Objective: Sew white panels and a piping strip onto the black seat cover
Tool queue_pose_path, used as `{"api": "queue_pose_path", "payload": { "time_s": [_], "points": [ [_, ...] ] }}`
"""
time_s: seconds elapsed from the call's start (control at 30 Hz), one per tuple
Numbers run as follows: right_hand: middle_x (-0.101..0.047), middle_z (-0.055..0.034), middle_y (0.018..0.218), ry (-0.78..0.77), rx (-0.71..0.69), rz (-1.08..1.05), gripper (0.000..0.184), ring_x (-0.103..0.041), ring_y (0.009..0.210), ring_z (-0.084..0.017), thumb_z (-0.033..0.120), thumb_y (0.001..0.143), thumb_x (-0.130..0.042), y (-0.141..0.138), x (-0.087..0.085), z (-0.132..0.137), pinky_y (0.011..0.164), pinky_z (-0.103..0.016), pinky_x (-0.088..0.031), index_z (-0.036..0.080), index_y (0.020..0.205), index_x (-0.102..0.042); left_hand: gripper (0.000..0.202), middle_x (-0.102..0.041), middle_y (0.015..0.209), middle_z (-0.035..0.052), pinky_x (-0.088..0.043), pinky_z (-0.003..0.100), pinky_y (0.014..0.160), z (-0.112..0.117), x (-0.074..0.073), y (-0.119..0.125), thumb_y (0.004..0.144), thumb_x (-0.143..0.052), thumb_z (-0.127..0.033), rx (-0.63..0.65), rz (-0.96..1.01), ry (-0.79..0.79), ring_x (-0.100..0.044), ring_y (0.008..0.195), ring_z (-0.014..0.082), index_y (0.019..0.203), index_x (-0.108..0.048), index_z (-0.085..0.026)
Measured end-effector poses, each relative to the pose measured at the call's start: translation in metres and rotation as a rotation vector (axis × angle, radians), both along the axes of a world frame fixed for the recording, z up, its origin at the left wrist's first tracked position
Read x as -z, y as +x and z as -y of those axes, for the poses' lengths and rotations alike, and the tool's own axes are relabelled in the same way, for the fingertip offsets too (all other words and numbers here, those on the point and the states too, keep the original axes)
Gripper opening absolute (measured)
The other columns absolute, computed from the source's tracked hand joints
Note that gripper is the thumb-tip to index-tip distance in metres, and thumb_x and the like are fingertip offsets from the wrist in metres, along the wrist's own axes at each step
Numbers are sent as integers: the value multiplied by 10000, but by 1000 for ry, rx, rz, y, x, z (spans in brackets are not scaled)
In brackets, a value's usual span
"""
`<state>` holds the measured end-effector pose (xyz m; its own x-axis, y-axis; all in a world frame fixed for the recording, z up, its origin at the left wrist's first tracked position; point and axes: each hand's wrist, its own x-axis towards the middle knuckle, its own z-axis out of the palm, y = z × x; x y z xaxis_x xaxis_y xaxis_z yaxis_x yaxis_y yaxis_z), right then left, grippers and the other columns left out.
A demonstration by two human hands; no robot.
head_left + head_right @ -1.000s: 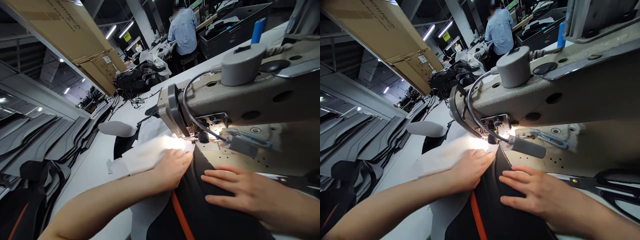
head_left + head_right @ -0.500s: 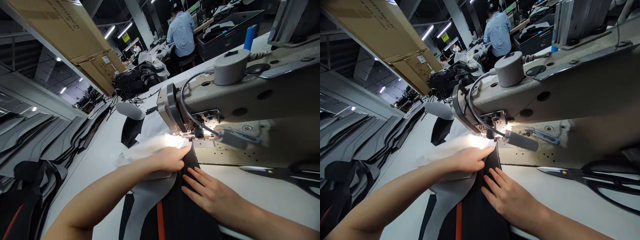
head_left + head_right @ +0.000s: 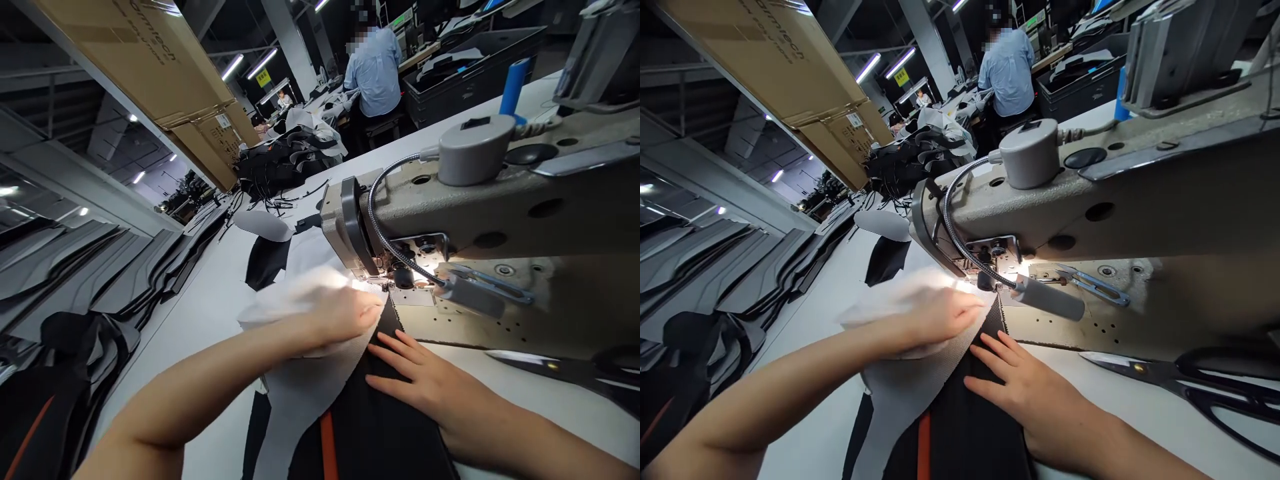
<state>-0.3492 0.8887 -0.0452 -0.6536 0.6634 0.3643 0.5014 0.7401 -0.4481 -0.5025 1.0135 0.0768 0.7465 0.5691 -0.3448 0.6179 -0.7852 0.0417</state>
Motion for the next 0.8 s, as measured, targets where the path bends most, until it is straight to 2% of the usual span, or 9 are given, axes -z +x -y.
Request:
{"api": "queue_pose_path", "payload": {
  "time_s": [0.1,0.17,0.27,0.37,0.47,0.57,0.67,0.73,0.8],
  "points": [
    [-414,-9,1403,-208,-160,-103,675,-262,1351,-251,-6,733,-396,10,-6,-6,1087,-627,-160,343,1303,-490,285,-608,753,30,-402,253,605,-35,-33,-32,898,-339,-249,-4,12,245,-544,655,135,823,-597,-153],
    [-552,10,1260,-348,-209,-212,627,-379,1288,-211,-27,758,-335,12,-6,-10,1096,-634,-90,334,1216,-564,274,-611,826,59,-428,273,652,-65,-40,-53,914,-350,-266,-73,-19,405,-562,711,156,905,-596,-145],
    [-633,-12,1016,-392,-141,-294,512,-561,1028,-166,-1,797,-339,3,-6,-10,1108,-605,-116,267,1152,-593,164,-601,954,117,-443,333,814,-102,-11,-71,862,-460,-190,-170,-64,444,-566,926,226,933,-591,-120],
    [-579,-56,916,-195,-39,-208,436,-529,867,-190,23,804,-345,-14,-9,-1,897,-494,-414,220,1108,-586,228,-581,1002,163,-447,375,871,-122,34,-72,886,-368,-128,-296,-1,442,-562,975,241,965,-576,-83],
    [-534,-77,903,-65,22,-104,391,-472,827,-213,25,772,-377,-28,-12,5,680,-358,-422,205,1056,-575,295,-540,1149,163,-436,362,942,-122,45,-76,868,-356,-86,-361,95,413,-522,1103,224,1096,-542,-95],
    [-525,-76,943,-27,57,-49,331,-454,818,-204,32,764,-405,-33,-15,0,691,-347,-401,187,1015,-556,361,-441,1318,119,-424,309,987,-90,17,-101,840,-407,-99,-387,212,355,-436,1230,196,1184,-500,-156],
    [-518,-84,968,37,76,-58,318,-453,825,-203,52,807,-378,-38,-21,-17,706,-347,-414,178,1050,-542,283,-528,1164,76,-502,298,865,-14,-2,-142,904,-314,-202,-467,560,282,-541,1064,169,1131,-483,-210],
    [-514,-91,979,99,98,-142,344,-462,850,-207,72,846,-353,-46,-27,-31,739,-361,-439,168,1136,-511,313,-524,1134,79,-519,334,831,50,12,-168,900,-320,-223,-385,682,339,-556,1025,189,1198,-410,-263],
    [-508,-107,1038,159,147,-256,398,-472,927,-212,95,877,-345,-59,-34,-43,808,-381,-456,154,1258,-440,518,-314,1394,127,-473,450,938,107,42,-189,851,-423,-252,-272,567,441,-397,1266,295,1344,-273,-309]
  ]
}}
